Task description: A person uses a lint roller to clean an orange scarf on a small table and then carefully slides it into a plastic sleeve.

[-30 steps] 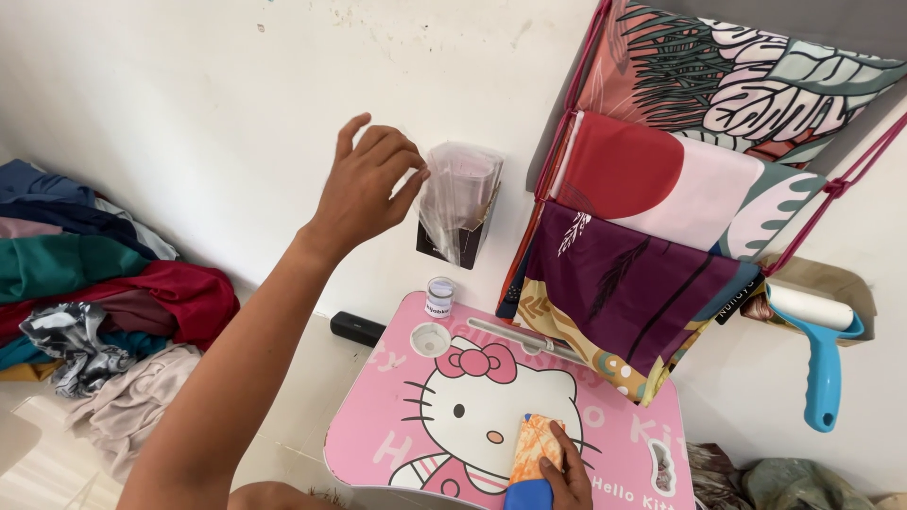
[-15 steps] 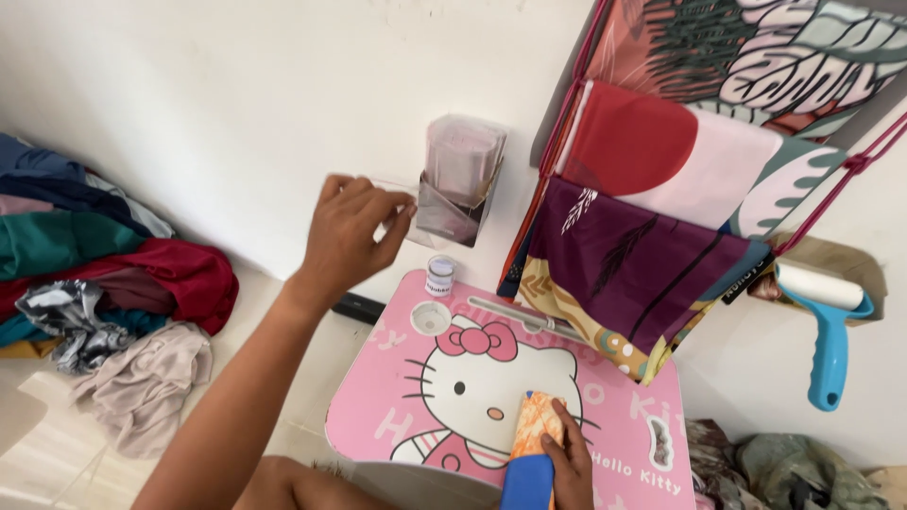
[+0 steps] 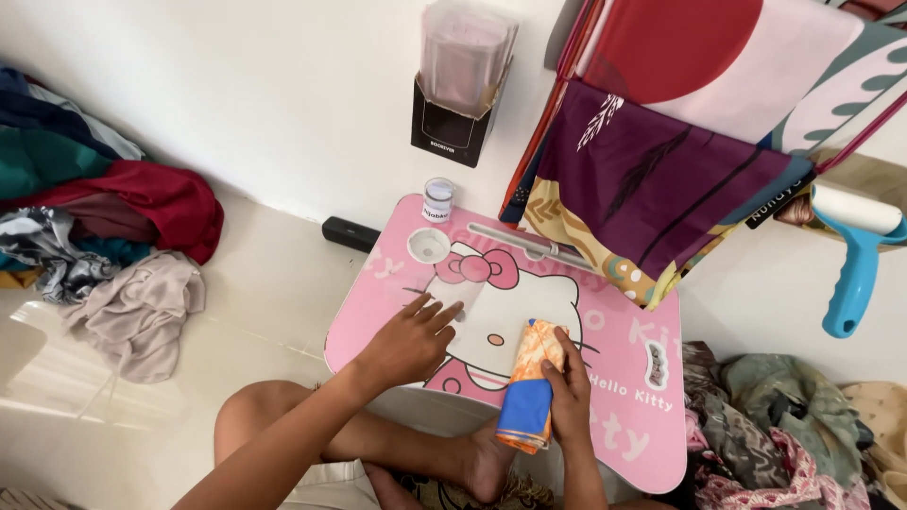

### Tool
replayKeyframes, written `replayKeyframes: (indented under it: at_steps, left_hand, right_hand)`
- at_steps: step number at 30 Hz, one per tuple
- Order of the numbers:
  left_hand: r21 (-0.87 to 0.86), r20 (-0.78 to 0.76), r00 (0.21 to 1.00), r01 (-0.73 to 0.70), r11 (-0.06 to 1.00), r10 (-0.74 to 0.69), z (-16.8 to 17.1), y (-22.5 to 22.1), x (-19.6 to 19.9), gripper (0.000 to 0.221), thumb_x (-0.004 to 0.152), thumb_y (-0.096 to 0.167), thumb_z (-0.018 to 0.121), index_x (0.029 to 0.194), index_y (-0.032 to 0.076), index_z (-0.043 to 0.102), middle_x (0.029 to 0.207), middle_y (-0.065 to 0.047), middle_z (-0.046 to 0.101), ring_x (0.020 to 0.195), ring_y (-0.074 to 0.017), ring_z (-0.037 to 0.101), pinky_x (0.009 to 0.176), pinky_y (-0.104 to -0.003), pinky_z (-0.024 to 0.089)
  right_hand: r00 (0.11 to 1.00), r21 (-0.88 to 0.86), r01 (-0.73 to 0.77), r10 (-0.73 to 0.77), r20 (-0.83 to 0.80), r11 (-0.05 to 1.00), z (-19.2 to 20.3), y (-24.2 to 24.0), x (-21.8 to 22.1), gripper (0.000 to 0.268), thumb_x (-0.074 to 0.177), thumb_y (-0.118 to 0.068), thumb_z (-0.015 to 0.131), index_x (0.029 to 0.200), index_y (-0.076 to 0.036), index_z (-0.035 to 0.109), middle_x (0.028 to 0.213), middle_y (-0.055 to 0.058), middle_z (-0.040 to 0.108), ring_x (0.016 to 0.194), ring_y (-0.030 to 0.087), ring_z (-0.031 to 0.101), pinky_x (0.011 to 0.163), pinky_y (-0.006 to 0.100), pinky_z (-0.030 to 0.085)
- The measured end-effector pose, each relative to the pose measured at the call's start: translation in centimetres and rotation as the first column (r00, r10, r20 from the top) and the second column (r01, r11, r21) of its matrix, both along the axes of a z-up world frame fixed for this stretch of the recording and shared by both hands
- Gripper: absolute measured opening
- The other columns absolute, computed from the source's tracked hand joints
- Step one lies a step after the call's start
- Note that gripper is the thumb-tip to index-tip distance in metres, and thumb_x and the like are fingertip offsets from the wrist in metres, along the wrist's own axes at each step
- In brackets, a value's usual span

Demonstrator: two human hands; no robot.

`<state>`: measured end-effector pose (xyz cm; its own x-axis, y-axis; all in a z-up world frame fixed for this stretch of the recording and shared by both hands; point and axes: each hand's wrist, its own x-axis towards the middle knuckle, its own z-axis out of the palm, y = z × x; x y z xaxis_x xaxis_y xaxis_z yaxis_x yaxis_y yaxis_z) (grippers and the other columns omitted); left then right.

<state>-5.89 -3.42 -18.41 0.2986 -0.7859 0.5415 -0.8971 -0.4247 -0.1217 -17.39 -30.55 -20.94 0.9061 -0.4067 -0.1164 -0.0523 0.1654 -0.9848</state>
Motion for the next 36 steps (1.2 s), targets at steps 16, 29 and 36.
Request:
replayKeyframes:
  at_steps: [16,29,36]
  left_hand:
    - [-0.089,-0.224,0.947,-0.254,0.963,0.229,-2.4,-1.5,-2.8,0.047,0.100,0.052,0.060,0.109,0.007,0.064,0.092,-0.008,0.067,0.087,-0.0288,0.065,0.104,-0.053,0.042]
    - [-0.372,-0.649,0.760,-0.363,0.854,0.040,-2.5,-2.7,-2.7,0.030,0.093,0.008,0.061,0.122,0.004,0.065,0.087,-0.010,0.075,0.086,-0.0281,0.072,0.070,-0.041,0.056]
    - [-0.341,-0.564,0.806,-0.427,0.838,0.181,-2.5,-4.1,-2.5,0.030,0.105,0.018,0.053,0.130,0.009,0.066,0.053,-0.003,0.057,0.053,-0.0284,0.050,0.059,-0.042,0.048]
  right_hand:
    - [1.000,0.018,0.000,0.000,0.020,1.000,0.1,0.1,-0.2,0.061,0.092,-0.013,0.061,0.151,-0.014,0.049,0.167,0.008,0.040,0.140,0.023,0.052,0.098,0.037,0.053]
    - [0.999,0.069,-0.020,0.018,0.029,0.997,0.2,0.0,-0.1,0.062,0.092,-0.011,0.061,0.153,-0.014,0.048,0.161,0.008,0.047,0.130,0.023,0.057,0.091,0.037,0.056]
    - [0.999,0.084,-0.024,0.021,0.043,0.996,-0.3,-0.3,0.0,0.063,0.092,-0.012,0.062,0.153,-0.014,0.048,0.161,0.009,0.047,0.132,0.024,0.057,0.093,0.038,0.056]
